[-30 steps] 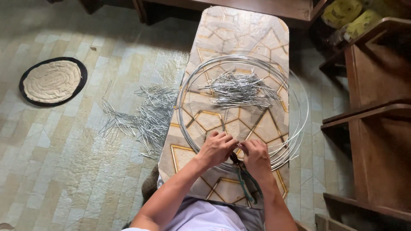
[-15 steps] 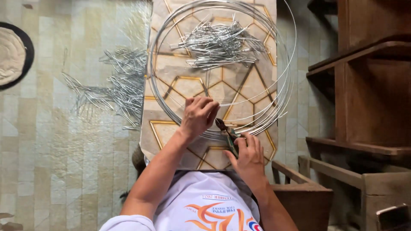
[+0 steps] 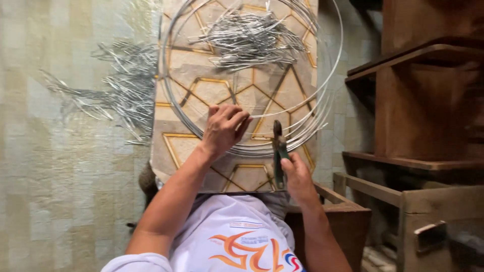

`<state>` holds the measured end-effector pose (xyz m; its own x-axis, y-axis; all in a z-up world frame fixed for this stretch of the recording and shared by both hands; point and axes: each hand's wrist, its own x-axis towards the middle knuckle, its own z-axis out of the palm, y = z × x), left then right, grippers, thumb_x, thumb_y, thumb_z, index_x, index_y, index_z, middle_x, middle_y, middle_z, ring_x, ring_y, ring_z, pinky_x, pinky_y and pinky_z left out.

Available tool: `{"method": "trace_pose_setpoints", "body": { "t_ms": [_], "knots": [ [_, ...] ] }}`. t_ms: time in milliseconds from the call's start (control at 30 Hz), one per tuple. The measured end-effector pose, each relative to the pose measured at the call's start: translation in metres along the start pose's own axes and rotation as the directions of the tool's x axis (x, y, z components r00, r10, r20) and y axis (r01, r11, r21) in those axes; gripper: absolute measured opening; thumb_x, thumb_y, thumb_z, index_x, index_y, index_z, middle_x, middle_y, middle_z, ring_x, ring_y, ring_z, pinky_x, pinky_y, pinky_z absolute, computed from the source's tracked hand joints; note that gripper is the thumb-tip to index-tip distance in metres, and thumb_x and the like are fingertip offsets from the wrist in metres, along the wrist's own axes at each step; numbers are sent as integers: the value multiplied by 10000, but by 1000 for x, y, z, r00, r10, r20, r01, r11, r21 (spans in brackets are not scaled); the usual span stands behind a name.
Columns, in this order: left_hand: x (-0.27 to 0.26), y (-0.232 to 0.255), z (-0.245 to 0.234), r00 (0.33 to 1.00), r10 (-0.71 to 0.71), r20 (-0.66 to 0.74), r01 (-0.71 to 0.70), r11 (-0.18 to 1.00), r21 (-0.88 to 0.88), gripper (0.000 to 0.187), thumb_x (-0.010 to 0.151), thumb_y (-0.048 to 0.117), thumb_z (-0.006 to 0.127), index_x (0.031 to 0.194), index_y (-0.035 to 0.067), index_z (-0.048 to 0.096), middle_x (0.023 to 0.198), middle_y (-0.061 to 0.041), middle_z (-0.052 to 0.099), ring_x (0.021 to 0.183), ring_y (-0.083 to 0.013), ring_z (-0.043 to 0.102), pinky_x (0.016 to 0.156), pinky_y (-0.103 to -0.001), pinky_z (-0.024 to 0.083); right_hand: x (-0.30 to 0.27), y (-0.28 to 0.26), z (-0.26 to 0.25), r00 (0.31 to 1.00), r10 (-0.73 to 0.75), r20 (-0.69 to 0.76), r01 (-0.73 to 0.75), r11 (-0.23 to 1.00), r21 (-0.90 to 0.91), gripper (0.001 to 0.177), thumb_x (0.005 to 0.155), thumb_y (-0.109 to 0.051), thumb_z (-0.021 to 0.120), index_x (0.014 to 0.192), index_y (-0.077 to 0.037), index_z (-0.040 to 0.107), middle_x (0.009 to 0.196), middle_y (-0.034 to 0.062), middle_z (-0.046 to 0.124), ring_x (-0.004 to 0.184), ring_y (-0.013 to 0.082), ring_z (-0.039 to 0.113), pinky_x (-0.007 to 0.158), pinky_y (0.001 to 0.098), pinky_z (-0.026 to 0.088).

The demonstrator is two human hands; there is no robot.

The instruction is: Cutting small segments of wire from a large coil using wire cutters

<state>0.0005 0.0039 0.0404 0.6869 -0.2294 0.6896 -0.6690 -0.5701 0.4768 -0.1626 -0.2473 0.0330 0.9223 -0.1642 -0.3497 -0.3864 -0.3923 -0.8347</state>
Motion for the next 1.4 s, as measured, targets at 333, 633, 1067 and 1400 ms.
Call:
{"method": "trace_pose_setpoints", "body": {
  "t_ms": [333, 633, 1067, 1400],
  "knots": [
    [-7, -3, 5, 999, 27, -33, -27, 1000, -6, 66, 902, 208, 745, 907, 228, 683, 826, 29, 617, 757, -192, 638, 775, -305, 400, 5, -63, 6, 998, -24, 59, 10, 974, 227, 212, 1051, -260, 562, 962, -77, 622, 729, -44, 462, 692, 92, 432, 638, 267, 358],
    [-7, -3, 6, 999, 40, -28, -40, 999, 6, 56, 903, 218, 746, 917, 231, 693, 823, 29, 612, 741, -182, 626, 786, -296, 402, 15, -59, -4, 996, -62, 67, 51, 987, 150, 214, 1041, -271, 587, 976, -73, 638, 714, -32, 445, 663, 91, 398, 616, 256, 342],
    [-4, 1, 2, 999, 41, -2, -41, 999, 13, 56, 899, 210, 742, 911, 232, 692, 826, 27, 615, 737, -183, 617, 786, -306, 405, 17, -58, -5, 996, -45, 75, 42, 998, 44, 215, 1022, -284, 621, 1033, -72, 660, 718, 17, 525, 671, 131, 483, 601, 274, 403],
    [-5, 0, 3, 998, 65, -4, -65, 998, 8, 63, 892, 206, 746, 896, 222, 686, 826, 31, 605, 743, -177, 607, 769, -308, 403, 22, -21, -18, 989, 4, 146, -37, 975, 221, 397, 990, -165, 635, 1354, -15, 589, 948, 71, 681, 847, 137, 630, 692, 307, 572]
  ]
}}
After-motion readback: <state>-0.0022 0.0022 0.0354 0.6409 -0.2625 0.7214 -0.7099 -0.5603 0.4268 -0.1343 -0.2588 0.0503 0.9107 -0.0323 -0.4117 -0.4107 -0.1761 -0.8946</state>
